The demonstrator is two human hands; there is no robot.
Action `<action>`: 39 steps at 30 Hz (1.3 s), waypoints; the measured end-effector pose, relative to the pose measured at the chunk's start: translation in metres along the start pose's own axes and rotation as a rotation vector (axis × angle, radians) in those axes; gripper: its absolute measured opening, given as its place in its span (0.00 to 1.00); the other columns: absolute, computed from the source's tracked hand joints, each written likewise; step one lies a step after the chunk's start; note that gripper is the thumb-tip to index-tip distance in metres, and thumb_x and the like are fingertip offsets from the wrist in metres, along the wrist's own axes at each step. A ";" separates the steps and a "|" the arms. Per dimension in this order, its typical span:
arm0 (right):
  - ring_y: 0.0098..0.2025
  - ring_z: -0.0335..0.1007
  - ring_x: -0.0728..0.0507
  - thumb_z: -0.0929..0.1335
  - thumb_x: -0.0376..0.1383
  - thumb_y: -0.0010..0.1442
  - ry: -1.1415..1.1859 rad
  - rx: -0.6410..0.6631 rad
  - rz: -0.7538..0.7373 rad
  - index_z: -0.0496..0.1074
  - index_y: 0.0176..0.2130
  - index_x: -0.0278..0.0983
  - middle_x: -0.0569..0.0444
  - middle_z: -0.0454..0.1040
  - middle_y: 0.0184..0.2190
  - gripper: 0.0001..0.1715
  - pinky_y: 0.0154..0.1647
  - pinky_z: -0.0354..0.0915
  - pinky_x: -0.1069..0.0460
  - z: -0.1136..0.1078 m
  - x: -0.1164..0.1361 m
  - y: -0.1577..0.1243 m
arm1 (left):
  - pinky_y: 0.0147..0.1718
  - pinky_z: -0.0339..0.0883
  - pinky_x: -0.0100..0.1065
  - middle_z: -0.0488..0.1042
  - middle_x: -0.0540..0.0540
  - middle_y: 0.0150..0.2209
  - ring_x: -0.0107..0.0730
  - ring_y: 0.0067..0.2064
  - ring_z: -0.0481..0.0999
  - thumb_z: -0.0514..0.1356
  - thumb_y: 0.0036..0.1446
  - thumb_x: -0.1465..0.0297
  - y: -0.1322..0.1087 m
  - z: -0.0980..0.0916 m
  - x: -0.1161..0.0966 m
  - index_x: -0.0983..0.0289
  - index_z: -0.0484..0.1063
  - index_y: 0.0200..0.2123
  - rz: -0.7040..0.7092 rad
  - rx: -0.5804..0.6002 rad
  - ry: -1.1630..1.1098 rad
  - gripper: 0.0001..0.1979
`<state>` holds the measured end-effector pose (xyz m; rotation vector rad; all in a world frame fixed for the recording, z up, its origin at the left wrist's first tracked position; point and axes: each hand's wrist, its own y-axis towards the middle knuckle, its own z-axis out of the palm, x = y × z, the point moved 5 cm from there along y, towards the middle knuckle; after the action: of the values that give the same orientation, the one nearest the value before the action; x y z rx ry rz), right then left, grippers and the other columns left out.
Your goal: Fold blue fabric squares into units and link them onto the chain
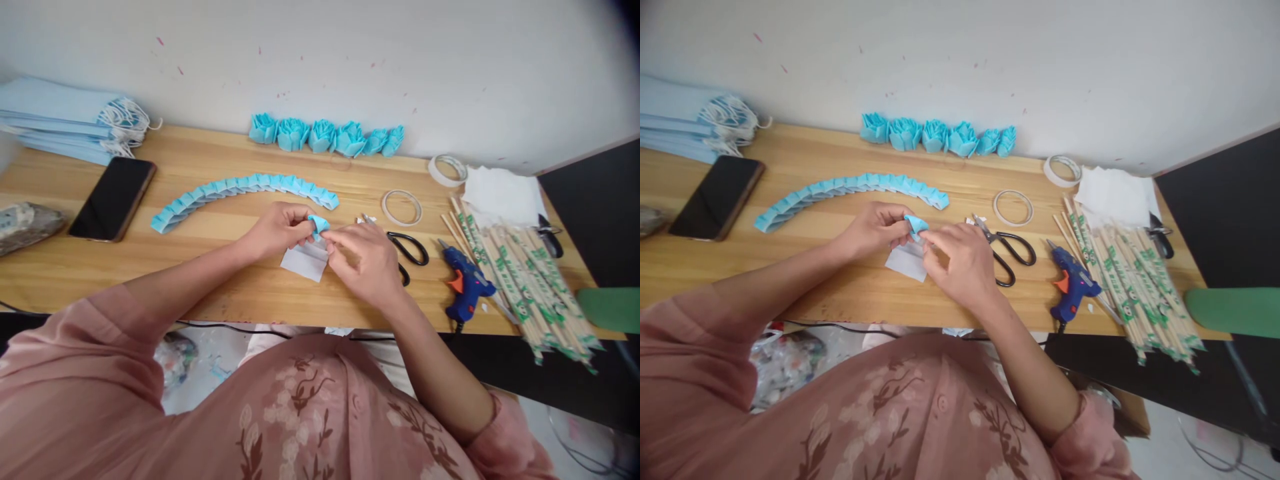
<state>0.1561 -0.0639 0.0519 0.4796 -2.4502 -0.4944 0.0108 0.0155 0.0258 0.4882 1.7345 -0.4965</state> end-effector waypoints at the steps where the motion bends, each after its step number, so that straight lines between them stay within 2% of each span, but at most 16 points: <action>1: 0.38 0.76 0.42 0.66 0.32 0.61 0.010 0.000 0.016 0.79 0.39 0.42 0.54 0.83 0.37 0.11 0.47 0.65 0.44 -0.002 -0.001 0.000 | 0.20 0.59 0.23 0.71 0.49 0.20 0.20 0.21 0.65 0.61 0.54 0.69 0.000 0.000 0.000 0.67 0.74 0.26 -0.008 0.003 -0.005 0.08; 4: 0.35 0.75 0.43 0.66 0.33 0.61 0.044 -0.078 0.141 0.76 0.37 0.41 0.54 0.80 0.32 0.08 0.44 0.66 0.45 -0.012 -0.008 0.001 | 0.20 0.60 0.23 0.71 0.49 0.21 0.21 0.22 0.67 0.61 0.55 0.69 0.000 0.001 0.001 0.67 0.73 0.26 -0.021 0.036 -0.003 0.09; 6: 0.38 0.75 0.43 0.67 0.33 0.60 0.103 -0.117 0.214 0.74 0.42 0.41 0.54 0.80 0.35 0.09 0.46 0.67 0.46 -0.016 -0.013 0.001 | 0.20 0.60 0.23 0.71 0.50 0.21 0.20 0.21 0.66 0.61 0.57 0.66 0.000 0.002 0.002 0.67 0.72 0.25 -0.014 0.066 0.005 0.12; 8: 0.42 0.76 0.43 0.68 0.35 0.60 0.197 -0.067 0.233 0.72 0.49 0.42 0.53 0.80 0.41 0.16 0.49 0.68 0.46 -0.014 -0.014 0.003 | 0.20 0.58 0.24 0.70 0.50 0.21 0.20 0.20 0.65 0.62 0.57 0.62 -0.001 0.003 0.003 0.67 0.71 0.25 0.003 0.099 0.015 0.15; 10: 0.44 0.76 0.43 0.69 0.37 0.60 0.285 0.020 0.250 0.70 0.54 0.42 0.53 0.79 0.43 0.21 0.50 0.68 0.46 -0.008 -0.014 0.005 | 0.19 0.56 0.24 0.70 0.49 0.20 0.19 0.20 0.63 0.64 0.57 0.58 -0.001 0.004 0.003 0.66 0.70 0.24 0.026 0.116 0.026 0.18; 12: 0.42 0.76 0.44 0.69 0.37 0.60 0.343 0.075 0.295 0.70 0.54 0.42 0.55 0.79 0.39 0.21 0.49 0.69 0.46 -0.002 -0.016 0.005 | 0.20 0.55 0.24 0.68 0.49 0.20 0.19 0.20 0.62 0.65 0.56 0.54 -0.001 0.004 0.003 0.66 0.68 0.23 0.054 0.107 0.036 0.22; 16: 0.36 0.74 0.47 0.68 0.37 0.61 0.477 0.051 0.356 0.71 0.53 0.40 0.58 0.76 0.32 0.20 0.45 0.69 0.48 0.004 -0.020 0.004 | 0.21 0.56 0.24 0.68 0.49 0.20 0.20 0.22 0.64 0.64 0.56 0.51 -0.002 0.003 0.000 0.66 0.68 0.22 0.076 0.087 0.019 0.25; 19: 0.35 0.74 0.47 0.69 0.37 0.60 0.583 -0.003 0.399 0.70 0.53 0.40 0.58 0.76 0.32 0.20 0.43 0.69 0.49 0.007 -0.026 0.003 | 0.22 0.60 0.25 0.70 0.50 0.22 0.22 0.23 0.66 0.62 0.58 0.49 -0.002 0.005 -0.003 0.66 0.70 0.24 0.069 0.131 -0.023 0.24; 22: 0.36 0.76 0.46 0.69 0.37 0.60 0.632 -0.032 0.432 0.70 0.53 0.40 0.57 0.78 0.34 0.20 0.43 0.70 0.49 0.009 -0.030 0.002 | 0.22 0.61 0.24 0.70 0.50 0.22 0.22 0.24 0.67 0.64 0.56 0.52 -0.002 0.006 -0.003 0.65 0.70 0.25 0.053 0.142 -0.026 0.22; 30: 0.43 0.77 0.43 0.66 0.38 0.64 0.550 -0.041 0.405 0.71 0.55 0.41 0.53 0.81 0.40 0.20 0.48 0.69 0.46 0.006 -0.034 -0.003 | 0.22 0.57 0.25 0.68 0.49 0.21 0.21 0.23 0.64 0.64 0.55 0.59 0.002 0.003 0.007 0.66 0.70 0.25 0.057 0.067 -0.008 0.16; 34: 0.42 0.77 0.43 0.68 0.39 0.63 0.471 -0.077 0.366 0.73 0.52 0.41 0.54 0.80 0.37 0.18 0.50 0.68 0.44 0.001 -0.031 -0.001 | 0.23 0.55 0.25 0.67 0.48 0.21 0.21 0.23 0.63 0.63 0.55 0.61 0.001 0.004 0.007 0.66 0.68 0.24 0.077 0.058 0.004 0.15; 39: 0.39 0.76 0.45 0.69 0.36 0.61 0.403 -0.154 0.389 0.75 0.48 0.42 0.56 0.80 0.34 0.15 0.49 0.68 0.45 0.002 -0.032 0.002 | 0.23 0.55 0.26 0.67 0.48 0.21 0.21 0.23 0.63 0.64 0.54 0.61 0.000 0.004 0.006 0.65 0.67 0.23 0.107 0.033 0.020 0.16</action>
<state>0.1784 -0.0475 0.0361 0.0261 -2.0284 -0.3743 0.0131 0.0132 0.0195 0.6081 1.7118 -0.4462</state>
